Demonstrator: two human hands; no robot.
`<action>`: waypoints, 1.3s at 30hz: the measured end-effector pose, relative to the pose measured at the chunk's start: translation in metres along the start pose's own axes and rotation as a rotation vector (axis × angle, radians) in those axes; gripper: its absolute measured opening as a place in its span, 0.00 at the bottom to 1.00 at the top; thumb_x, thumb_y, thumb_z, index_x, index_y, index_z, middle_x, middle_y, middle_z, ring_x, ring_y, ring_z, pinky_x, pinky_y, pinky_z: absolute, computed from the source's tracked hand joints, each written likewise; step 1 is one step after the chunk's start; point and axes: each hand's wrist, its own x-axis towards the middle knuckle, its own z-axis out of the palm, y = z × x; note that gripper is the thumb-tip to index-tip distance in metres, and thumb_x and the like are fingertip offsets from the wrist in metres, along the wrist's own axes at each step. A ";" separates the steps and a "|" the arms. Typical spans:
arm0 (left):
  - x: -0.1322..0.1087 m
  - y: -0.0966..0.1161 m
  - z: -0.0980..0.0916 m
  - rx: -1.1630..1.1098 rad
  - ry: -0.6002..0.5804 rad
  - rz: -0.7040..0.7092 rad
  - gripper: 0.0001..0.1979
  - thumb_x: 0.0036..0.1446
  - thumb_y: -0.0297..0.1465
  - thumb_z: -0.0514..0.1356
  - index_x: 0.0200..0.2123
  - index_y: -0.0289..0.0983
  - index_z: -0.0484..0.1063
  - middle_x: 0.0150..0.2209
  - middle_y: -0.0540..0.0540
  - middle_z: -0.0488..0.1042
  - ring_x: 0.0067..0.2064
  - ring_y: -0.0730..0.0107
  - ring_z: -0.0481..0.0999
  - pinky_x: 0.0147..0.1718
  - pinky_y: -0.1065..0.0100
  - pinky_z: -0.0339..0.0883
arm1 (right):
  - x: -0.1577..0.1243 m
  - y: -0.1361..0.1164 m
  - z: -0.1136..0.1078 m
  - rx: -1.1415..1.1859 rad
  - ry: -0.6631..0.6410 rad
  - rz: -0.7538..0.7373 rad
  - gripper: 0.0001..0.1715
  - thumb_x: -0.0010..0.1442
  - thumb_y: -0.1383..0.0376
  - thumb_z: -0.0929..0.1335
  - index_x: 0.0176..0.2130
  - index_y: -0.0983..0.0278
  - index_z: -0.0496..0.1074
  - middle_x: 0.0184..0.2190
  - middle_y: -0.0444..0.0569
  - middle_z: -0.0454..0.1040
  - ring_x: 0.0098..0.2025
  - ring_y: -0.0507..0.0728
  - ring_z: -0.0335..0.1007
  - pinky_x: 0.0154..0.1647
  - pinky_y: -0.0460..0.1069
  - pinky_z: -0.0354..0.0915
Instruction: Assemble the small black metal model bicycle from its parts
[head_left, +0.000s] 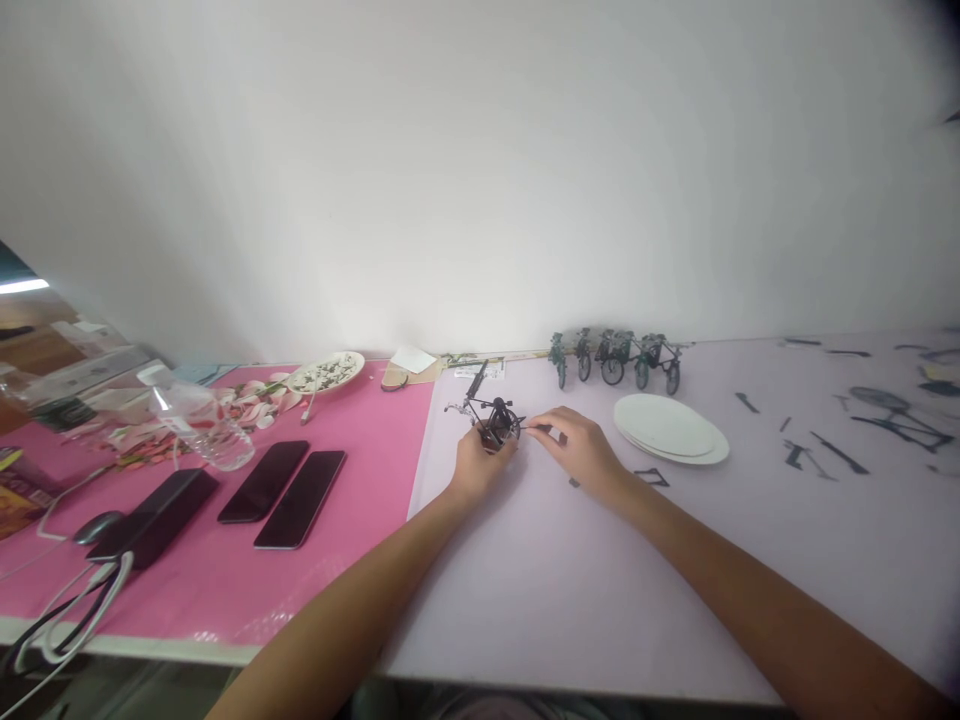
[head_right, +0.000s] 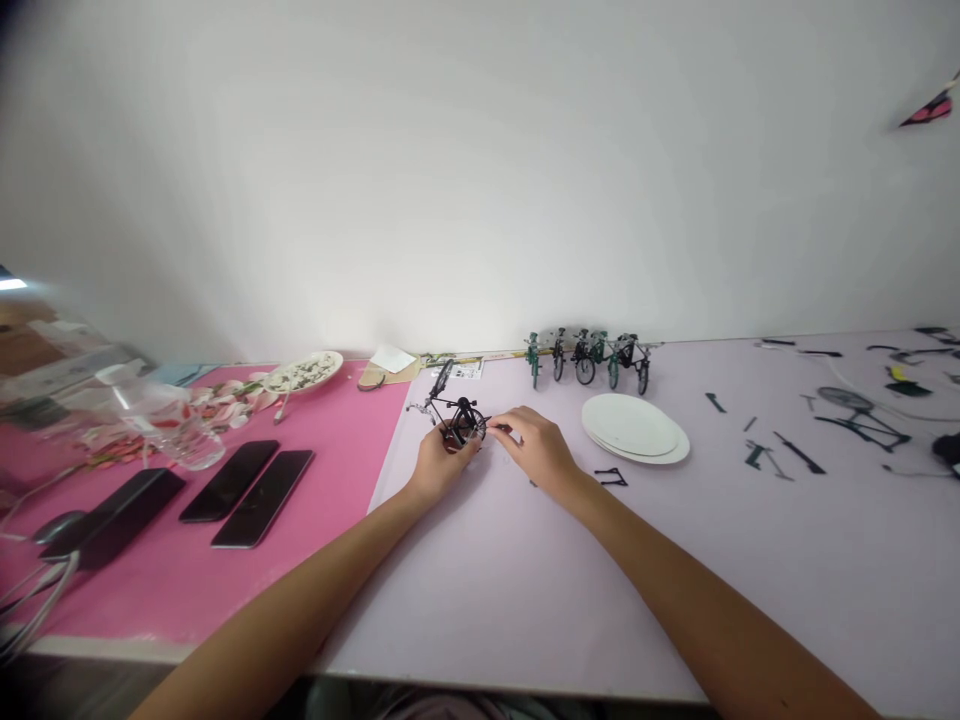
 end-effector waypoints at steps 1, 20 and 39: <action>0.000 0.001 0.000 0.010 0.000 -0.002 0.22 0.51 0.38 0.73 0.46 0.35 0.76 0.35 0.44 0.81 0.31 0.68 0.75 0.32 0.69 0.68 | 0.000 0.000 0.000 -0.004 0.004 0.005 0.12 0.69 0.56 0.68 0.42 0.56 0.81 0.40 0.51 0.82 0.41 0.60 0.78 0.40 0.54 0.74; -0.003 0.006 0.000 0.051 -0.039 -0.019 0.20 0.53 0.36 0.71 0.48 0.34 0.76 0.34 0.44 0.81 0.30 0.69 0.75 0.30 0.70 0.67 | -0.001 0.002 0.000 -0.110 0.057 0.059 0.21 0.68 0.47 0.68 0.33 0.57 0.80 0.32 0.49 0.81 0.33 0.58 0.75 0.37 0.52 0.69; -0.002 0.003 0.000 0.089 -0.048 -0.006 0.20 0.54 0.37 0.70 0.48 0.33 0.76 0.34 0.43 0.81 0.31 0.68 0.76 0.30 0.70 0.67 | -0.003 -0.001 -0.005 -0.044 -0.220 0.232 0.06 0.68 0.59 0.65 0.44 0.58 0.67 0.45 0.49 0.78 0.45 0.57 0.76 0.45 0.51 0.67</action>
